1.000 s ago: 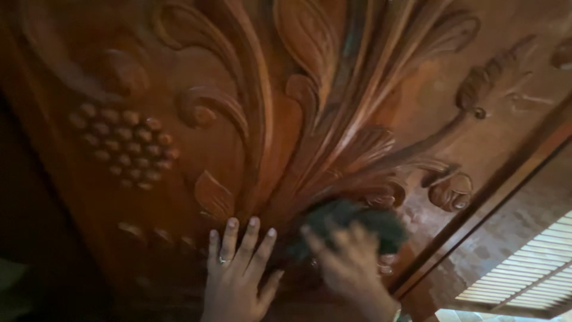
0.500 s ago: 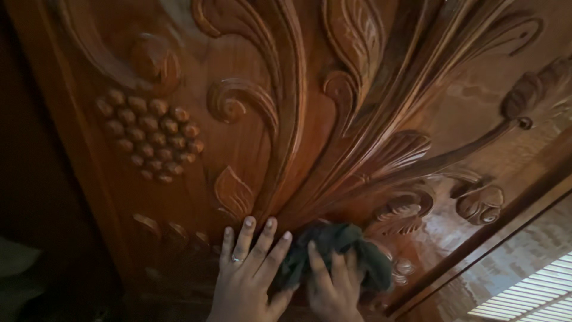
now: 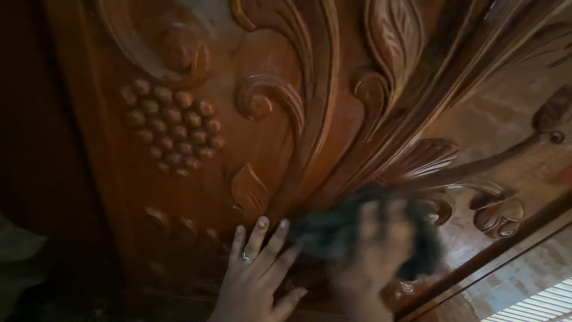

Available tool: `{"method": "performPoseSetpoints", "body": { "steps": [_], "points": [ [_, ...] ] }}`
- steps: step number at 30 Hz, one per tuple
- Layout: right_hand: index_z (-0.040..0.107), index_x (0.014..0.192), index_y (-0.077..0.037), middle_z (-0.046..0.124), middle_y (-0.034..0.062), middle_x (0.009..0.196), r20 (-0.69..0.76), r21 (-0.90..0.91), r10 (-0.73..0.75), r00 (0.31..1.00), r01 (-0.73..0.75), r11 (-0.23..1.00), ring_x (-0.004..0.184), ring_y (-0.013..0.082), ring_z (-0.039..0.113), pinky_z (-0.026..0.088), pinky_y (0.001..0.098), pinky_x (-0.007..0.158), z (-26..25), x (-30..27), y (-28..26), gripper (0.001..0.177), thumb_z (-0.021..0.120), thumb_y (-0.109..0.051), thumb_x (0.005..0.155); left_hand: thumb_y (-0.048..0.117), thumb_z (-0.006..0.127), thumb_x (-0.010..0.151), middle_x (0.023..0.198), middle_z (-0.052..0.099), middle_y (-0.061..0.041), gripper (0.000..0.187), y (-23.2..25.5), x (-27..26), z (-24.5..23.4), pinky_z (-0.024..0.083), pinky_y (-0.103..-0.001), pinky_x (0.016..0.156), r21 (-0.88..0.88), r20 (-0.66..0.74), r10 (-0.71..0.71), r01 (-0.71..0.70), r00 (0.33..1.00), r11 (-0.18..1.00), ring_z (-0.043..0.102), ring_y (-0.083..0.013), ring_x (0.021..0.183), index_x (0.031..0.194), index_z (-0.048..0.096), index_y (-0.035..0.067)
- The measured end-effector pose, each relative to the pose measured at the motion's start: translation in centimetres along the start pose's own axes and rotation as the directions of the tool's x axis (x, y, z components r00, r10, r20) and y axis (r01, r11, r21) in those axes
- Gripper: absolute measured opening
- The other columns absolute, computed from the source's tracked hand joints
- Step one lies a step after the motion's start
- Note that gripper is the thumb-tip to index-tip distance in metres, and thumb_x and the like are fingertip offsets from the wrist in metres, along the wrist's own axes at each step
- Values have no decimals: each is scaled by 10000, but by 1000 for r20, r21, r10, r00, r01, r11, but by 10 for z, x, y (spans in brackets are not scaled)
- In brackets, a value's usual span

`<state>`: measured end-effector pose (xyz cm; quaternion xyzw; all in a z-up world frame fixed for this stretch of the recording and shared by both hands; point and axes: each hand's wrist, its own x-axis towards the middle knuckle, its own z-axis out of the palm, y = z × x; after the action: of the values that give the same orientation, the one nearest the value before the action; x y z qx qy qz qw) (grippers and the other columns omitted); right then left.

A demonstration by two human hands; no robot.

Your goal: The person cleans a carved wooden wardrobe with a dark cloth, wiping across the intricate floral and geometric designs.

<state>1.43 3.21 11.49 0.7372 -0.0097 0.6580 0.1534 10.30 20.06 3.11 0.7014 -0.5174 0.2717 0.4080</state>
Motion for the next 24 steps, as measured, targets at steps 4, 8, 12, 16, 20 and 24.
{"method": "performPoseSetpoints", "body": {
  "steps": [4,8,12,16,20,24],
  "points": [
    [684,1289,-105,548,242,1425,197,144,-123,973,96,985,1165,473,625,472,538,1008,3,-50,-25,398,636,-126,895,412,808,766,1648,309,-188,588,-4,-2,-8,34,-709,1161,-75,124,-53,62,991,995,88,-415,1568,1174,590,48],
    [729,1217,-162,550,188,1417,213,60,-191,958,183,981,1178,485,604,462,576,1012,-2,-22,-15,375,662,-108,852,409,825,826,1606,311,-222,849,2,0,-12,29,-686,1142,-160,63,-23,32,998,987,117,-439,1524,1477,471,-7],
    [681,1381,-63,422,253,1548,-55,-40,-94,994,92,995,1389,484,453,379,568,1167,-5,42,0,413,780,-159,992,437,804,867,1634,339,-163,849,-1,-2,-11,31,-667,1183,-130,38,-9,14,999,991,127,-420,1557,1523,409,71],
    [591,1505,-66,347,201,1625,-93,-15,-38,995,37,999,1497,410,378,330,456,1220,-2,62,0,444,706,-133,1082,447,767,906,1654,317,-157,878,-2,-3,-11,12,-664,1178,-175,59,-12,22,998,984,122,-415,1553,1578,314,109],
    [680,1327,-66,503,273,1466,73,-16,-76,994,78,997,1305,476,496,371,574,1125,11,18,-21,520,604,-121,816,496,673,1021,1739,301,-125,939,2,-15,-12,28,-663,1263,-430,-9,-75,64,997,901,151,-386,1643,1667,73,172],
    [702,1274,-151,565,166,1444,301,106,-227,926,205,973,1166,382,583,395,576,1046,8,-43,-44,405,639,-171,875,529,552,1050,1772,125,-200,900,4,-25,4,32,-663,1281,-498,-159,-121,27,980,867,144,-401,1655,1680,-23,240]
  ]
}}
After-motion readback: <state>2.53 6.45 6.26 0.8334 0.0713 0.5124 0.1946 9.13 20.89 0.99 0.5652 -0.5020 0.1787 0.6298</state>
